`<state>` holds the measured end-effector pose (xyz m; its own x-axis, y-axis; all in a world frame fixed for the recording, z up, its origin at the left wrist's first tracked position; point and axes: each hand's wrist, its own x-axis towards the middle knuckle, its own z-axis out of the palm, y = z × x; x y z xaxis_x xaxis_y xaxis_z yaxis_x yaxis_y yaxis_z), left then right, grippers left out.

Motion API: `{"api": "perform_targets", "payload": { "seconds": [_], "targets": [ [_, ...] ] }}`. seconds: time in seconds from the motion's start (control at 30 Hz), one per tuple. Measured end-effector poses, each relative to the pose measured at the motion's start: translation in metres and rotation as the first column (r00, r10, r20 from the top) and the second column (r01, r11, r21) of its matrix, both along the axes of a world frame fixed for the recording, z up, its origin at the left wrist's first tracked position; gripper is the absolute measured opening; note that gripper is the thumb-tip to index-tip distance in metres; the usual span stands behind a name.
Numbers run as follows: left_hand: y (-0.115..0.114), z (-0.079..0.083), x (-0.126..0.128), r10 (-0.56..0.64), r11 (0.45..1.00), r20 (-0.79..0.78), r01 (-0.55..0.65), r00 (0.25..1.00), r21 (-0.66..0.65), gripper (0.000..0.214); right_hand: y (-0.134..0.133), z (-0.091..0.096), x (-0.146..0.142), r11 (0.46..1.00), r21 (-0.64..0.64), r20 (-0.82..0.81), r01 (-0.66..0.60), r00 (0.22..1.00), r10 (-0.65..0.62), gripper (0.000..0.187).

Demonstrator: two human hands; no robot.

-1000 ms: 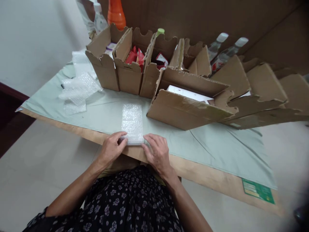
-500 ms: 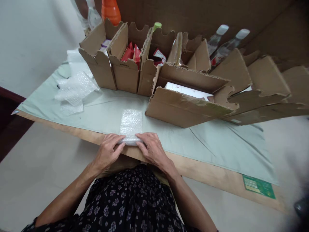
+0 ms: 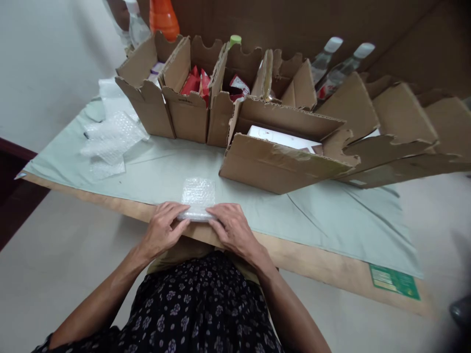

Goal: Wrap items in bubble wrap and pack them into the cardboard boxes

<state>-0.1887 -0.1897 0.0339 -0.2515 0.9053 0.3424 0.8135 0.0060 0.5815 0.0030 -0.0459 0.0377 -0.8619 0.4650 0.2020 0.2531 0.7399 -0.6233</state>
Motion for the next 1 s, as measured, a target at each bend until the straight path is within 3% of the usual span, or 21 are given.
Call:
{"api": "perform_targets", "payload": {
  "seconds": [0.07, 0.17, 0.3, 0.37, 0.43, 0.5, 0.6, 0.67, 0.73, 0.8, 0.87, 0.93, 1.0],
  "targets": [
    [0.004, -0.001, -0.002, 0.013, 1.0, 0.014, -0.013, 1.0, -0.021, 0.022, -0.002, 0.002, 0.003, 0.998, -0.035, -0.011, 0.046, 0.999, -0.047, 0.029],
    [0.019, -0.007, -0.009, 0.082, 0.995, -0.025, -0.084, 0.996, -0.052, 0.025, -0.004, 0.0, 0.003, 0.989, 0.046, -0.05, 0.142, 0.989, -0.139, 0.034],
    [0.034, -0.011, -0.015, 0.2, 0.977, -0.065, -0.204, 0.978, -0.066, 0.027, -0.003, -0.007, -0.011, 0.975, 0.214, 0.036, 0.054, 0.997, -0.064, 0.041],
    [0.031, -0.009, -0.012, 0.259, 0.965, 0.013, -0.258, 0.966, -0.049, 0.03, 0.002, -0.011, -0.019, 0.976, 0.218, 0.088, 0.016, 0.995, -0.036, 0.042],
    [0.021, -0.003, -0.005, 0.332, 0.943, 0.189, -0.329, 0.924, -0.043, 0.036, 0.007, -0.011, -0.024, 0.985, 0.163, 0.083, 0.05, 0.994, -0.064, 0.038],
    [0.008, 0.003, 0.005, 0.389, 0.916, 0.445, -0.392, 0.807, -0.09, 0.046, 0.008, -0.009, -0.025, 0.991, 0.057, 0.041, 0.119, 0.992, -0.121, 0.034],
    [-0.003, 0.009, 0.02, 0.355, 0.917, 0.81, -0.343, 0.466, -0.205, 0.068, -0.001, 0.001, -0.018, 0.979, -0.131, -0.017, 0.154, 0.987, -0.158, 0.03],
    [-0.001, 0.01, 0.029, 0.276, 0.943, 0.934, -0.25, 0.225, -0.218, 0.077, -0.01, 0.009, -0.012, 0.965, -0.233, -0.021, 0.116, 0.992, -0.124, 0.029],
    [0.005, 0.011, 0.034, 0.213, 0.958, 0.975, -0.209, 0.061, -0.196, 0.077, -0.018, 0.014, -0.004, 0.952, -0.292, -0.023, 0.094, 0.994, -0.106, 0.025],
    [0.011, 0.013, 0.038, 0.181, 0.957, 0.983, -0.229, -0.014, -0.18, 0.075, -0.022, 0.015, 0.004, 0.933, -0.331, -0.047, 0.141, 0.985, -0.165, 0.025],
    [0.016, 0.015, 0.041, 0.163, 0.952, 0.986, -0.256, -0.034, -0.166, 0.074, -0.022, 0.013, 0.012, 0.877, -0.435, -0.081, 0.205, 0.961, -0.265, 0.037],
    [0.019, 0.017, 0.046, 0.141, 0.956, 0.989, -0.253, -0.035, -0.145, 0.072, -0.023, 0.01, 0.019, 0.757, -0.629, -0.106, 0.178, 0.945, -0.31, 0.058],
    [0.021, 0.017, 0.052, 0.126, 0.967, 0.992, -0.22, -0.024, -0.128, 0.069, -0.024, 0.008, 0.024, 0.619, -0.779, -0.13, 0.099, 0.94, -0.314, 0.065]
  ]
}}
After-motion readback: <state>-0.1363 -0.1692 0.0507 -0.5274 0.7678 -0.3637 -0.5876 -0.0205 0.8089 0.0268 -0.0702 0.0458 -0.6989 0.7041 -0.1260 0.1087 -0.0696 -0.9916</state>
